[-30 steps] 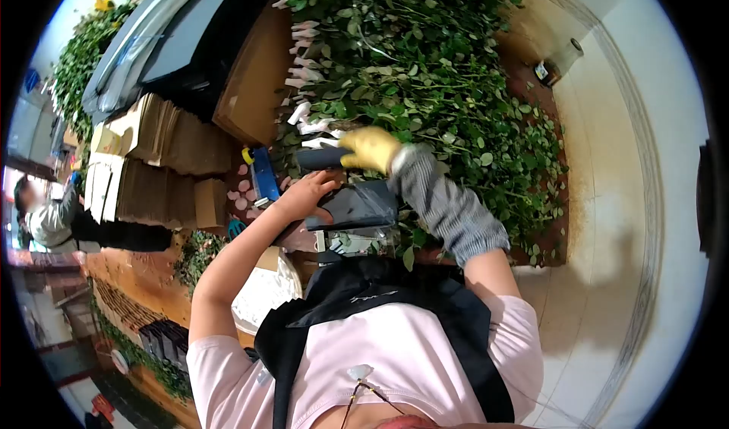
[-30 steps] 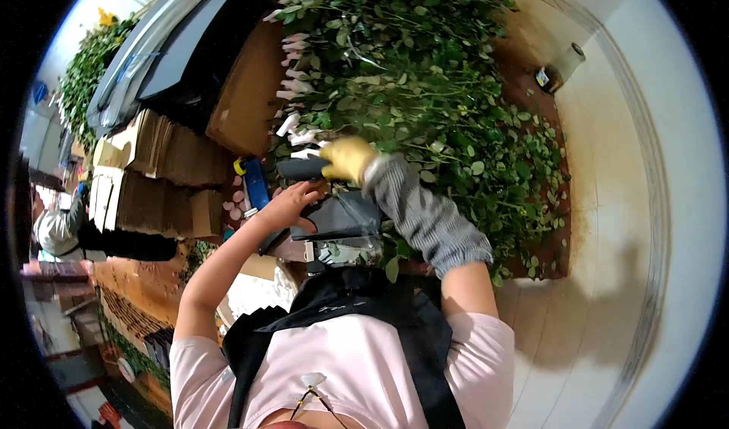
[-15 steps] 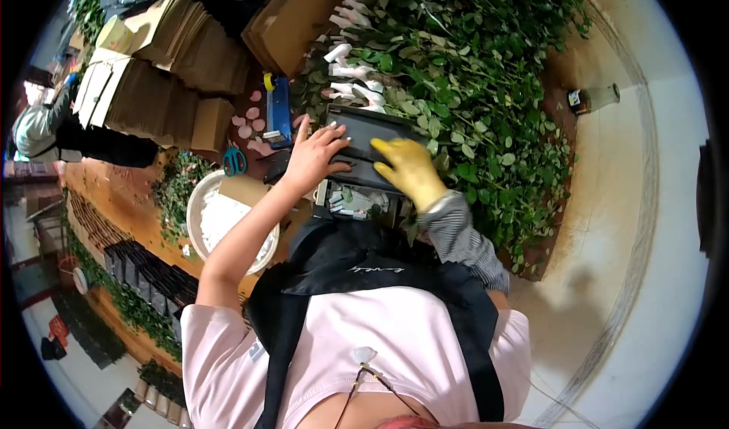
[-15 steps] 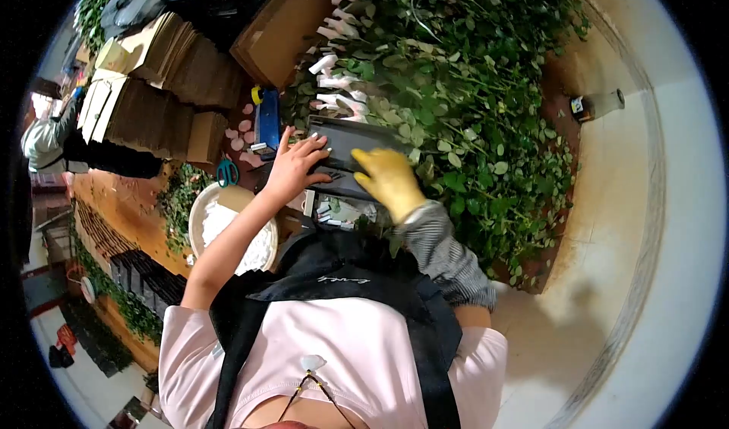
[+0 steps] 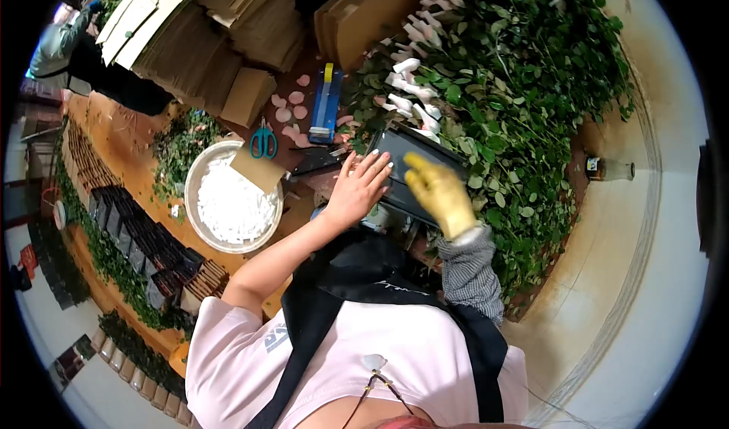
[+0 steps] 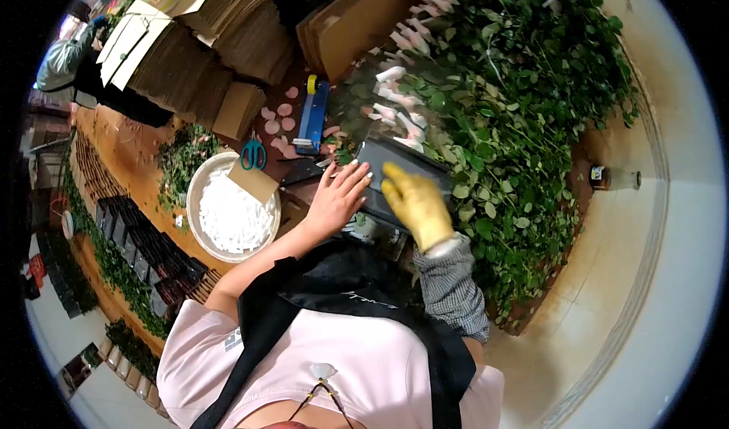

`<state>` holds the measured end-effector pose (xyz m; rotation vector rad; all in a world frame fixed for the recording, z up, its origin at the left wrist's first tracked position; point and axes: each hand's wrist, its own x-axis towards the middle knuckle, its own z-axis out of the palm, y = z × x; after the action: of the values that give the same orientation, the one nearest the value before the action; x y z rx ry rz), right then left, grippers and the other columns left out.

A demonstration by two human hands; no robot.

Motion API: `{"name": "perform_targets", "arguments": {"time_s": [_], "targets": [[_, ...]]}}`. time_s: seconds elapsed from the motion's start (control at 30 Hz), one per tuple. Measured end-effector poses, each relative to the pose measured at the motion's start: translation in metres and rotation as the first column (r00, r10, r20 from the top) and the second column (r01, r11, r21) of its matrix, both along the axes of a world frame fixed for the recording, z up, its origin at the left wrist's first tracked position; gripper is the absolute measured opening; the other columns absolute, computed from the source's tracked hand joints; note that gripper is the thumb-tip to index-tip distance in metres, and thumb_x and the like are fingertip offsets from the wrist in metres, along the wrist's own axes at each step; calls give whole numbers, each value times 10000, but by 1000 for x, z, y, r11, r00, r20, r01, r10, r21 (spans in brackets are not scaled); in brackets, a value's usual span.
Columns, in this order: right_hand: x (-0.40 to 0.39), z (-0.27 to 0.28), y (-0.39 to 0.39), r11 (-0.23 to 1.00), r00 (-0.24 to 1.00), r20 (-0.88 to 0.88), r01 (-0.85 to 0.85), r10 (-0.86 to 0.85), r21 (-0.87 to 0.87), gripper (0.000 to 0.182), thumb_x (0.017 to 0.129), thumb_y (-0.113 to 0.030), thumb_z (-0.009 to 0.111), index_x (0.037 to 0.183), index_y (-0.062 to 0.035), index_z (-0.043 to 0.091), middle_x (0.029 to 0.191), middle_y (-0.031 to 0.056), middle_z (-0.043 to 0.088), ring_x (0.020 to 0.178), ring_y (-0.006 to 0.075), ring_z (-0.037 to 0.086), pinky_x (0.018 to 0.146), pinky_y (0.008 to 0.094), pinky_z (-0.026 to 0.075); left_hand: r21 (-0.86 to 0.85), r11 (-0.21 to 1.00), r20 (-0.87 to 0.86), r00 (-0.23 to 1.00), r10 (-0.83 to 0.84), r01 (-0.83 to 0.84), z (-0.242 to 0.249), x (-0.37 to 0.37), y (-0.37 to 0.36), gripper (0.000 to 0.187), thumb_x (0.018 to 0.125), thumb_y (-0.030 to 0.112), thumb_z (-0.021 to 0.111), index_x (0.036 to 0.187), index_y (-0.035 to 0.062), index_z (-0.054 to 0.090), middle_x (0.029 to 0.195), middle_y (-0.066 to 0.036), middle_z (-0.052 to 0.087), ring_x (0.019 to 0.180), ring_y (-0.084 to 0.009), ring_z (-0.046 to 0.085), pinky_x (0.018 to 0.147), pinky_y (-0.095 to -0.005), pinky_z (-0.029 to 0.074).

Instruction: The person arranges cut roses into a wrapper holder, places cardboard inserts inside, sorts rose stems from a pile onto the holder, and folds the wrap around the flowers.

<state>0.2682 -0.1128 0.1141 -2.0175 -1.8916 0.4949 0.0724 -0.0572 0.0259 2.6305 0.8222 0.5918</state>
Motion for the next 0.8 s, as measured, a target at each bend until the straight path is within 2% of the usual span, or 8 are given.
{"name": "perform_targets", "arguments": {"time_s": [0.13, 0.23, 0.4, 0.53, 0.57, 0.63, 0.7, 0.8], "targets": [[6, -28, -5, 987, 993, -5, -121, 121, -105, 417, 914, -196, 661, 1323, -130, 613, 782, 142, 661, 762, 340, 647, 701, 467, 520, -281, 959, 160, 987, -2, 47, -1, -44, 15, 522, 851, 178, 711, 1318, 24, 538, 1429, -178, 502, 1341, -356, 457, 1139, -486, 343], [7, -30, -8, 986, 993, -44, -115, 110, -121, 360, 920, -194, 658, 1268, -103, 641, 780, 142, 657, 754, 341, 638, 690, 468, 515, -229, 923, 60, 942, 330, -309, -45, -84, 40, 607, 765, 182, 783, 1285, -24, 546, 1314, -202, 559, 1224, -397, 526, 1052, -480, 427], [6, -15, 1, 957, 990, -132, -91, 56, -275, 246, 928, -172, 658, 1150, -71, 688, 829, 150, 675, 779, 345, 639, 716, 459, 514, -69, 992, -330, 941, 76, -104, -63, -109, 90, 742, 651, 202, 822, 1345, 158, 563, 1177, -86, 552, 1152, -275, 521, 1008, -405, 411], [8, -16, -1, 960, 987, -160, -56, 12, -275, 244, 923, -184, 673, 1134, -62, 691, 863, 139, 698, 807, 335, 651, 745, 449, 514, -270, 962, -322, 946, -51, -40, -67, -106, 115, 701, 612, 319, 839, 1223, 70, 603, 972, -122, 637, 940, -303, 650, 823, -418, 524], [6, -14, -1, 958, 987, -158, -40, -6, -283, 244, 923, -184, 673, 1134, -62, 691, 863, 139, 698, 807, 335, 651, 745, 449, 514, -520, 833, -454, 887, -81, -190, -42, -101, 117, 643, 677, 329, 791, 1191, -9, 605, 959, -189, 684, 903, -332, 687, 797, -405, 549], [5, -12, -1, 972, 990, -139, -40, 8, -230, 235, 919, -184, 678, 1119, -61, 695, 867, 136, 701, 797, 328, 655, 760, 444, 514, -866, 444, -279, 959, -45, -230, -29, -107, 110, 569, 751, 292, 735, 1170, -67, 600, 947, -204, 708, 899, -285, 706, 828, -353, 544], [3, -14, -1, 982, 988, -157, -18, -12, -189, 228, 915, -184, 682, 1111, -69, 700, 841, 127, 694, 779, 324, 653, 760, 451, 510, -994, 67, -79, 995, 53, -82, -18, -112, 94, 627, 777, 171, 691, 1309, -89, 485, 1029, -130, 671, 925, -160, 632, 859, -309, 511], [-1, -11, 3, 965, 995, -99, -8, -19, -262, 223, 912, -186, 680, 1112, -90, 704, 782, 106, 669, 743, 312, 639, 728, 450, 498, -974, 226, 25, 975, 221, -26, 5, -92, 56, 681, 811, 43, 600, 1437, -18, 337, 1148, -152, 574, 1030, -244, 603, 941, -345, 473]]}}
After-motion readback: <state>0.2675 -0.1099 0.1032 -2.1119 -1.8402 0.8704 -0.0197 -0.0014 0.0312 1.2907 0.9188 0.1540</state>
